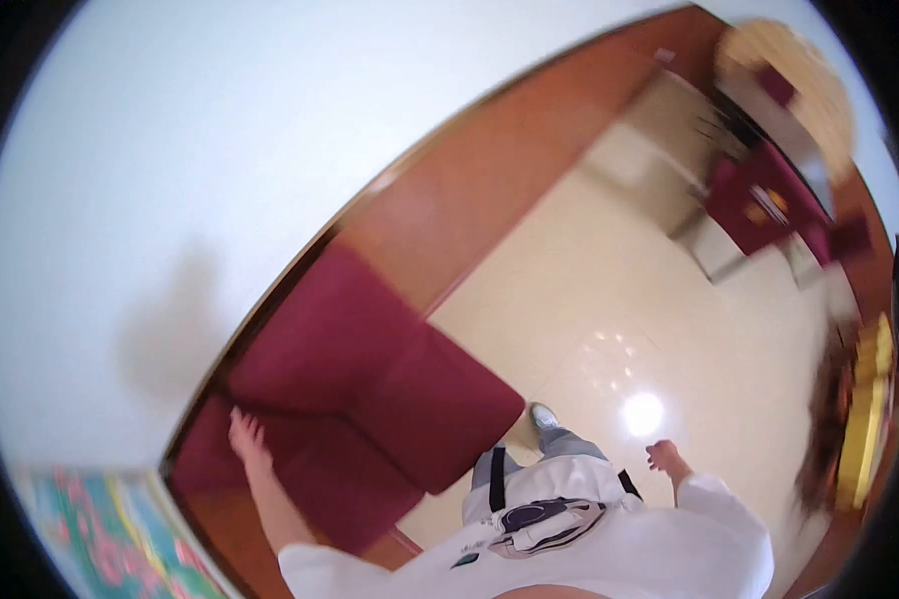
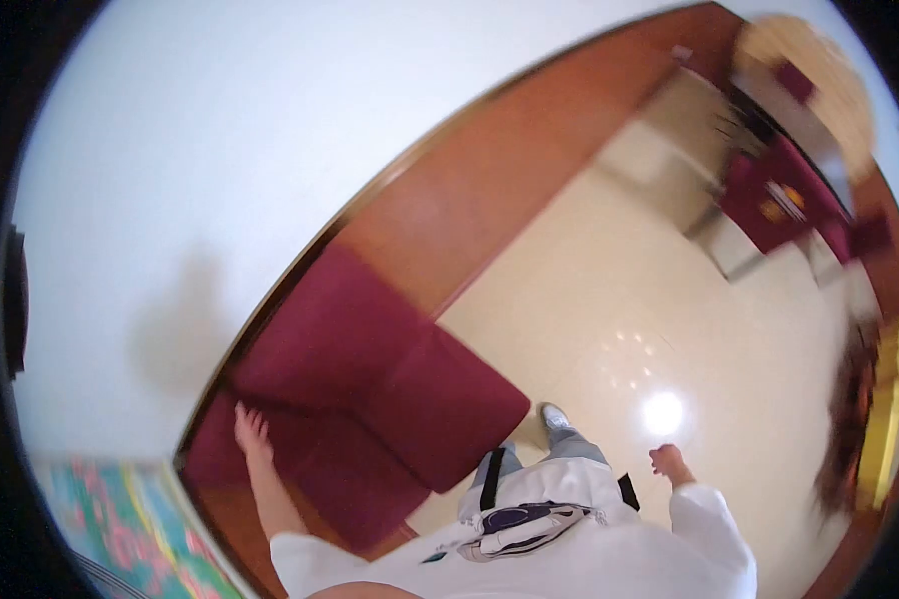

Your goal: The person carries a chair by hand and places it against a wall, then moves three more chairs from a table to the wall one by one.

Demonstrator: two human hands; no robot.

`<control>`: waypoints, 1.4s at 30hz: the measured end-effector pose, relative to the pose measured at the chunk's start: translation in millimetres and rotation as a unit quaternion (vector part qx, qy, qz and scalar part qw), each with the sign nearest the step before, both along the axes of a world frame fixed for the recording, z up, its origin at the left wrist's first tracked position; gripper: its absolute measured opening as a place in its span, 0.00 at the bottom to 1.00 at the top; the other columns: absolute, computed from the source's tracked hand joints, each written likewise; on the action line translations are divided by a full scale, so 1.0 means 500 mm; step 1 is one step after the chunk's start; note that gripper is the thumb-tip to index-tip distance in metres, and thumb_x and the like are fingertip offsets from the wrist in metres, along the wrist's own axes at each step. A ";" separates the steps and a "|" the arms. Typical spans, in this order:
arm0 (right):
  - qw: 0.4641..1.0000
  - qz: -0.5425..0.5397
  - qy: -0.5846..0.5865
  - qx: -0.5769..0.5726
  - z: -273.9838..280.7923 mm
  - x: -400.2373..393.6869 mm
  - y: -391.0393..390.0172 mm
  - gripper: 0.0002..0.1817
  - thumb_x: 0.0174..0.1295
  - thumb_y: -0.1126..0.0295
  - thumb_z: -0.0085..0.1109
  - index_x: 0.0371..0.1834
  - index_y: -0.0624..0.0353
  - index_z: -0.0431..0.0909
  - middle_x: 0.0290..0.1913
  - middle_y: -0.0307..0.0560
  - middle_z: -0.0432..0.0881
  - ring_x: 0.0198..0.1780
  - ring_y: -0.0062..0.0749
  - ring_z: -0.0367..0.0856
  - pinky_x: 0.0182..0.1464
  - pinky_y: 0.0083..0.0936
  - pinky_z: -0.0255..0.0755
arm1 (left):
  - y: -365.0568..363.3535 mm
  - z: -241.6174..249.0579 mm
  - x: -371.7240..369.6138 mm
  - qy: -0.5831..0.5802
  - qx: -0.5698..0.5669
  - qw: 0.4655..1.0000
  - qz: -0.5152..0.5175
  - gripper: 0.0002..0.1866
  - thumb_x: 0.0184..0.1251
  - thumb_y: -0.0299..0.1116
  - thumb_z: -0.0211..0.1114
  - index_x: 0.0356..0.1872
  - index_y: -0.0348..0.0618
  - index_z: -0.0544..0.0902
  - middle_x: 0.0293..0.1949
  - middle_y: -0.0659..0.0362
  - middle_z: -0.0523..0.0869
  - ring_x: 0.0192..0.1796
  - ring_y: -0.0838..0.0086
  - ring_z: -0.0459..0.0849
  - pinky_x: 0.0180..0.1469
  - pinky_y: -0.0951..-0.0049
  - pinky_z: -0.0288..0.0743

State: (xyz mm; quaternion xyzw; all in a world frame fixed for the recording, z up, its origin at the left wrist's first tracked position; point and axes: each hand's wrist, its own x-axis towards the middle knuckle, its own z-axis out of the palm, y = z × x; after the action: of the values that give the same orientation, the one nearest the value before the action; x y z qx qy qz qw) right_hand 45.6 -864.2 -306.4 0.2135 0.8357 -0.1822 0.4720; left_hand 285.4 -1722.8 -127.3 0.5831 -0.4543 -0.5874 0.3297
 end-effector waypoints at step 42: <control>0.960 0.059 0.217 -0.164 -0.225 -0.349 0.192 0.19 0.60 0.58 0.52 0.31 0.67 0.77 0.27 0.52 0.82 0.27 0.32 0.82 0.30 0.30 0.75 | 0.550 0.099 -0.715 0.107 -0.222 0.967 -0.066 0.22 0.62 0.40 0.60 0.48 0.30 0.76 0.48 0.48 0.80 0.47 0.60 0.80 0.50 0.63 0.76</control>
State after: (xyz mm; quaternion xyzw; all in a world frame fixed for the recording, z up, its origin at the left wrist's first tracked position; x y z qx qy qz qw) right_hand -128.7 -768.1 -419.0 0.0389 0.8876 -0.3309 0.3179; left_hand -71.9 -1447.6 -77.9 0.3979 -0.5729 -0.5512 0.4579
